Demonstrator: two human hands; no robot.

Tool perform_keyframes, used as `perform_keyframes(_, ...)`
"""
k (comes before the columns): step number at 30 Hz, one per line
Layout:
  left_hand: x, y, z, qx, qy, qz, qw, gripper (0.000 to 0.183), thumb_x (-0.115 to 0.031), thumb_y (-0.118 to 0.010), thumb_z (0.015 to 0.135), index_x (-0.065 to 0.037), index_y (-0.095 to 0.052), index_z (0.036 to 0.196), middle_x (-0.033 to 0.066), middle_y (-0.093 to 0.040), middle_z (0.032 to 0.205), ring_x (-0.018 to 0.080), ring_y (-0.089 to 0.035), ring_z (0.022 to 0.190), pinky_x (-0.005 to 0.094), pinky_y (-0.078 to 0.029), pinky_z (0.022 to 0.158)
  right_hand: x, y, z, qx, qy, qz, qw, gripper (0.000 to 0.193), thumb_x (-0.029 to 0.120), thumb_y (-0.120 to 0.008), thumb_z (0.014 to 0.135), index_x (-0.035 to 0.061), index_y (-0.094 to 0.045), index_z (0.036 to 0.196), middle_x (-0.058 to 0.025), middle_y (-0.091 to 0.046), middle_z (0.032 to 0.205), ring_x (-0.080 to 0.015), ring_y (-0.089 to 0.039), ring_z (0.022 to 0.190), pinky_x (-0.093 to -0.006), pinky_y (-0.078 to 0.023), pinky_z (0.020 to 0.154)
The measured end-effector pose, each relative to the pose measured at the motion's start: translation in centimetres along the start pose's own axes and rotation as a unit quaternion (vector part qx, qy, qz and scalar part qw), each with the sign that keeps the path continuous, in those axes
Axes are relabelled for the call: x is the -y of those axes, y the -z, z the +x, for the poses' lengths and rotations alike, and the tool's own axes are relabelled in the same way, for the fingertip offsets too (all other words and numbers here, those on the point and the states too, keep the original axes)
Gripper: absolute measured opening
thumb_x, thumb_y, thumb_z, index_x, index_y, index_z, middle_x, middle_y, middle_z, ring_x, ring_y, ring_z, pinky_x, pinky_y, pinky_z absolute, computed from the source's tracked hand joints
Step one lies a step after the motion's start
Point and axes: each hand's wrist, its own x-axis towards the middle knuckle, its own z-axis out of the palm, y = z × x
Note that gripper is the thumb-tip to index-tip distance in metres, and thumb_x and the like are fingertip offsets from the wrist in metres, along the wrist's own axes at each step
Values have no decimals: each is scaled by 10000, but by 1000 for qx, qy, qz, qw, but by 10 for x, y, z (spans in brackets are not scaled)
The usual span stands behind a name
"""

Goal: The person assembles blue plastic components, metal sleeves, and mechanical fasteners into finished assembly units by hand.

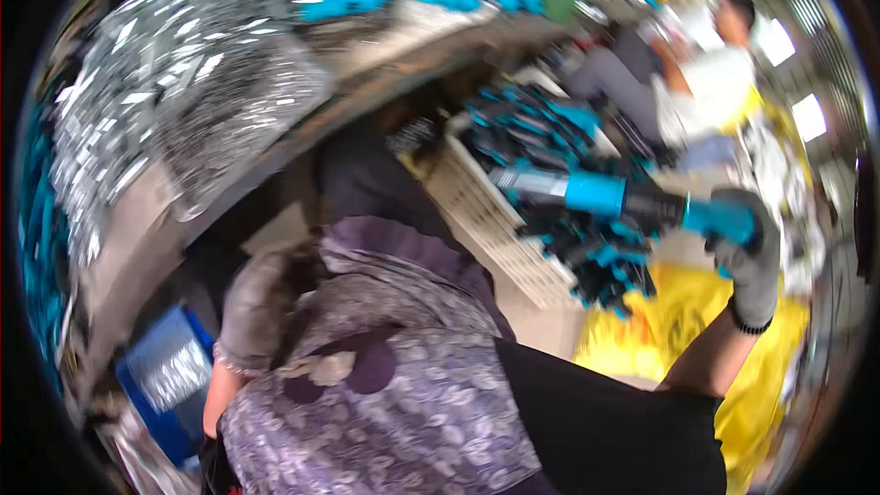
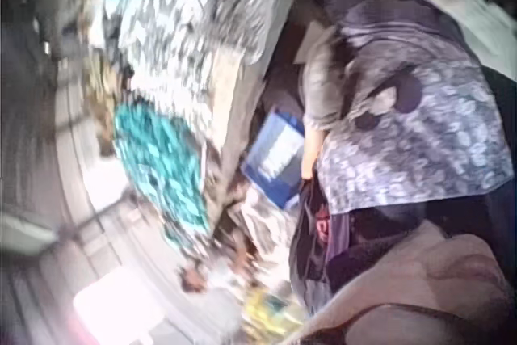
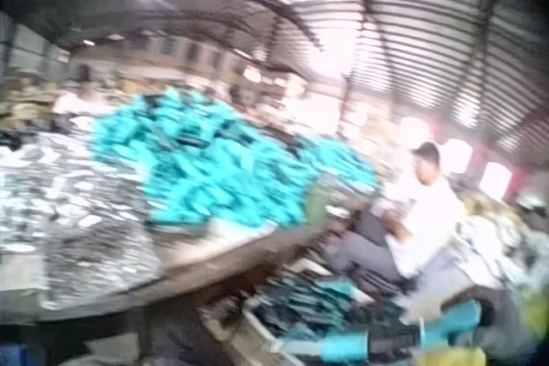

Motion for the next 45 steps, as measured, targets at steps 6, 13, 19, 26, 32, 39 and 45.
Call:
perform_keyframes(6, 5, 19, 13, -107, 52, -57, 991, 366, -289, -536, 998, -49, -599, 1268, 67, -647, 1104, 207, -604, 976, 352, -481, 908, -87, 47, -21, -70, -145, -120, 980, 365, 196, -734, 881, 5, -609, 1166, -10, -617, 810, -81, -506, 637, -252, -437, 580)
perform_keyframes(13, -16, 31, 5, -157, -6, -7, 988, 387, -304, -550, 1002, -61, -588, 1300, 28, -640, 1104, 153, -598, 958, 318, -478, 890, -152, 37, 6, 7, -197, -178, 964, 307, 186, -733, 856, 1, -640, 1082, -80, -604, 723, -133, -549, 582, -311, -450, 550)
perform_keyframes(19, -3, 12, 3, -170, 17, -27, 985, 402, -305, -555, 1001, -58, -572, 1318, 41, -632, 1116, 163, -596, 954, 321, -480, 882, -126, -24, 69, 114, -132, -404, 898, 428, 318, -677, 854, -31, -631, 1097, -219, -698, 1026, -350, -682, 980, -450, -526, 828)
perform_keyframes(26, -1, 6, 13, -181, 23, -31, 983, 374, -297, -556, 1000, -59, -587, 1286, 47, -639, 1078, 174, -599, 948, 328, -481, 869, -272, -124, 124, 253, -168, -491, 816, 337, 237, -513, 893, -8, -680, 1052, -258, -694, 1084, -375, -676, 1049, -454, -539, 893)
perform_keyframes(32, -2, 20, -3, -202, 7, -73, 977, 303, -262, -562, 992, -43, -636, 1187, 78, -665, 1027, 201, -615, 957, 352, -488, 868, -263, -166, 92, 125, -173, -479, 851, 250, 192, -493, 937, 69, -659, 1078, -179, -661, 1131, -368, -648, 1069, -474, -530, 907)
perform_keyframes(39, 29, 53, -3, -64, 14, -68, 996, 288, -102, -532, 977, 0, -600, 1237, 142, -653, 1198, 256, -624, 1111, 351, -493, 980, -279, -178, 94, 176, -281, -509, 794, 319, 249, -549, 917, 118, -719, 1154, -156, -665, 1257, -325, -643, 1161, -442, -529, 961)
perform_keyframes(45, 6, 76, -41, -130, -22, -57, 990, 356, -234, -506, 1014, 22, -579, 1251, 117, -666, 1130, 213, -644, 1012, 367, -506, 939, -78, -181, 131, 183, 117, -428, 877, 309, 340, -623, 886, 46, -712, 922, -187, -709, 912, -371, -684, 884, -459, -538, 793)
